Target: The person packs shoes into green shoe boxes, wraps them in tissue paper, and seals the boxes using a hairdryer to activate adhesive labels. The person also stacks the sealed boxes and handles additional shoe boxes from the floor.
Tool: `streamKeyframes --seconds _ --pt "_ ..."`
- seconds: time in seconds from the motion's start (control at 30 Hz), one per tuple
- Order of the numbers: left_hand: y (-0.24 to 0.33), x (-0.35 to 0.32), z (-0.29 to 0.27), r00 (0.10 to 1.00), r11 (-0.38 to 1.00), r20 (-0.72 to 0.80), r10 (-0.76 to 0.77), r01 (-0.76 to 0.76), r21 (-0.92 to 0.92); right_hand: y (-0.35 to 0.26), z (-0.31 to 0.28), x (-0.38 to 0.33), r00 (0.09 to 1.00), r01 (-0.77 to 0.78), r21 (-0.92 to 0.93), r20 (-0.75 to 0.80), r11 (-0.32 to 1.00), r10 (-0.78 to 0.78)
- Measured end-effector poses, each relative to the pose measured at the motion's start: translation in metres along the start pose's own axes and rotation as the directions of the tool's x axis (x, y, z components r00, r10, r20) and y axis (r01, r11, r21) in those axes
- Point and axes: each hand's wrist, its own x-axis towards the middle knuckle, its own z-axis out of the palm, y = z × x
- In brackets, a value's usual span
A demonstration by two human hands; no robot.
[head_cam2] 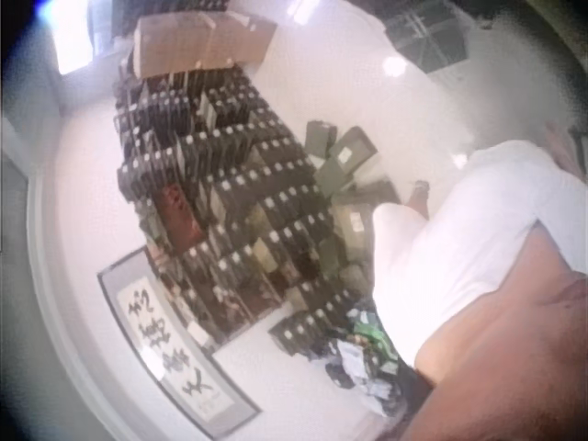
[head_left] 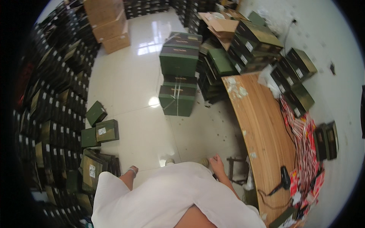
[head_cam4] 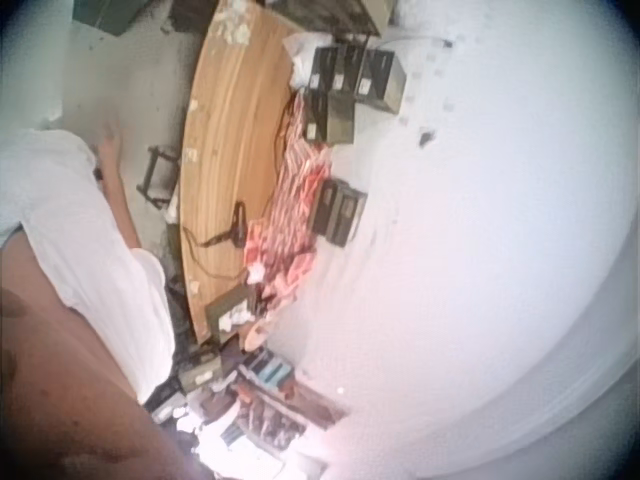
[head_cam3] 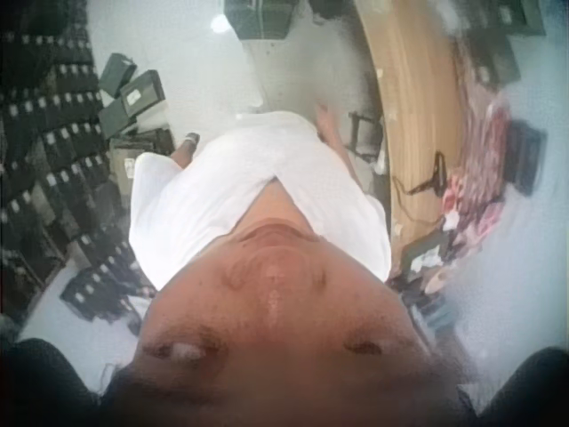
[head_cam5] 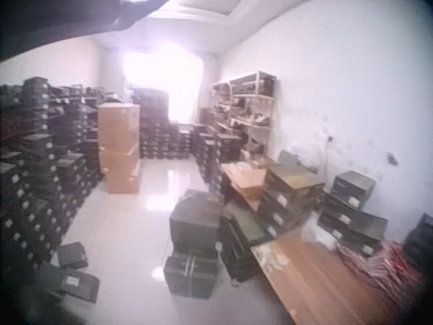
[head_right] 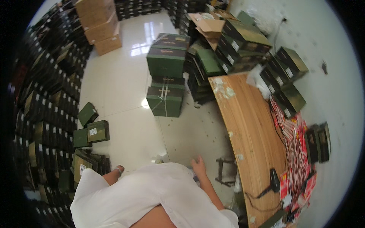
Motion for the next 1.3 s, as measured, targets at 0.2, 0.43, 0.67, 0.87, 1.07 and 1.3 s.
streamKeyframes --seconds 0.2,0.43,0.67,0.87,1.07,1.3 --pt "0.088 -0.008 0.101 0.935 0.929 0.212 0.286 -0.325 0.179 0.017 -0.064 0.048 0.999 0.037 0.007 -0.018 0.999 -0.037" --pt "0.260 -0.039 0.078 0.939 0.907 0.096 0.330 -0.344 0.242 0.066 -0.126 0.129 0.994 0.069 0.133 -0.094 0.989 -0.057" --pt "0.385 0.055 0.007 0.907 0.906 -0.227 0.354 -0.393 -0.158 0.054 -0.136 0.192 0.996 0.083 0.130 -0.049 0.988 -0.077" --pt "0.564 0.138 -0.150 0.729 0.722 -0.545 0.414 -0.628 -0.290 0.001 -0.107 0.263 0.990 -0.083 0.193 -0.092 0.978 0.102" --pt "0.726 0.194 -0.307 0.629 0.891 -0.730 0.267 -0.449 -0.061 -0.169 -0.052 0.378 0.997 0.019 0.048 -0.072 0.999 -0.016" --pt "0.754 0.317 -0.348 0.765 0.830 -0.610 0.207 -0.467 -0.304 -0.342 0.021 0.553 0.982 0.178 -0.058 0.072 0.982 -0.174"
